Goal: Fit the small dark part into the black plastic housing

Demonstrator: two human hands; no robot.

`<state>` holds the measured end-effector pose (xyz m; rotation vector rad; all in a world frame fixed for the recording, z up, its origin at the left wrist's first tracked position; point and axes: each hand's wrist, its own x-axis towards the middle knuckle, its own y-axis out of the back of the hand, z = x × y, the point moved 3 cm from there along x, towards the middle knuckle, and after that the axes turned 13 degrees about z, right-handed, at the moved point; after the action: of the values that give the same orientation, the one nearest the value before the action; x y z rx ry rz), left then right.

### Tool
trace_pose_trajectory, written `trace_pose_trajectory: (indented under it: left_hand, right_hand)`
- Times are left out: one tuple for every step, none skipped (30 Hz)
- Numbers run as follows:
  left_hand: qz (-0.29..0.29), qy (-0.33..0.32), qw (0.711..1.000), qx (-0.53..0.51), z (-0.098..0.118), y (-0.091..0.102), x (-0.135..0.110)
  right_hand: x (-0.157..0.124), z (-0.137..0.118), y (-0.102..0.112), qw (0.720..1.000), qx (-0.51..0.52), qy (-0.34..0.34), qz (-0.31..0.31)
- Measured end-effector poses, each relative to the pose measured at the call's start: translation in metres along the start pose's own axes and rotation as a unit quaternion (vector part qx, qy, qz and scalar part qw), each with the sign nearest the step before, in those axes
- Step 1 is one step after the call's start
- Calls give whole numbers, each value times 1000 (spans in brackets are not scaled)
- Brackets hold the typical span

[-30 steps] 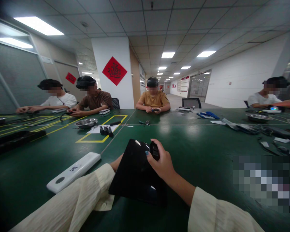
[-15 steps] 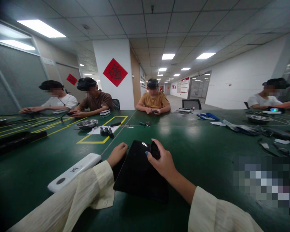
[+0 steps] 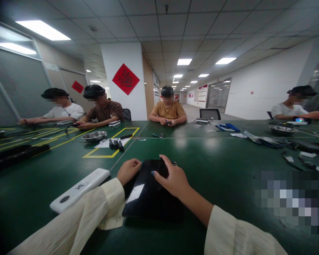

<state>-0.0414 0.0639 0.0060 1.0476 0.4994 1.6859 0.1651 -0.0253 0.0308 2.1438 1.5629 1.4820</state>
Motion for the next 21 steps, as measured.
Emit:
trace_pose_trajectory:
  left_hand:
    - [1, -5, 1000, -9, -1, -1, 0]
    - [0, -11, 1000, -18, -1, -2, 1]
    - [-3, -16, 1000, -26, -1, -3, 1]
    - [-6, -18, 999, -35, -1, -4, 0]
    - [-7, -19, 999, -43, -1, -4, 0]
    - [-8, -21, 998, -51, -1, -5, 0]
    - [-8, -24, 998, -60, -1, -6, 0]
    - [-7, -27, 997, -70, -1, -6, 0]
    - [-5, -33, 996, -81, -1, -7, 1]
    - [-4, -40, 995, -93, -1, -8, 1]
    - [-3, -47, 993, -106, -1, -9, 1]
    - [-2, -54, 992, -118, -1, -10, 1]
    - [-3, -62, 990, -127, 0, -10, 1]
    - [-4, -68, 989, -132, 1, -10, 1]
    - [-5, -74, 988, -134, 2, -10, 1]
    - [-7, -79, 988, -133, 3, -10, 0]
    - [-9, -83, 988, -130, 4, -9, -1]
    - [-11, -87, 988, -127, 6, -8, -2]
    - [-12, -90, 988, -124, 7, -7, -2]
    - [-12, -90, 988, -123, 9, -6, -3]
    - [-12, -89, 988, -122, 11, -4, -4]
  right_hand:
    - [0, -1, -1, 1000, -12, 4, -6]
    - [0, -1, -1, 1000, -23, 8, -12]
    - [0, -2, -1, 999, -31, 12, -17]
    - [0, -2, -1, 999, -37, 15, -23]
    - [0, -2, -1, 999, -42, 16, -28]
    - [-1, -2, -1, 998, -45, 19, -31]
    - [-1, -2, -1, 998, -48, 22, -33]
    - [-2, -1, -2, 998, -50, 26, -33]
    - [-3, 0, -2, 998, -52, 29, -28]
    - [-3, 1, -1, 998, -51, 31, -21]
    - [-4, 2, -1, 998, -44, 36, -11]
    - [-5, 4, -1, 999, -31, 42, 3]
    - [-6, 5, 1, 998, -12, 52, 21]
    - [-6, 5, 2, 997, 13, 67, 42]
    - [-7, 4, 5, 993, 38, 89, 61]
    - [-8, 3, 8, 988, 60, 118, 79]
    - [-9, 0, 11, 981, 76, 155, 94]
    - [-11, -4, 14, 972, 85, 196, 102]
    - [-13, -9, 16, 962, 88, 238, 104]
    - [-15, -15, 18, 952, 88, 276, 103]
    - [-18, -21, 20, 943, 85, 307, 98]
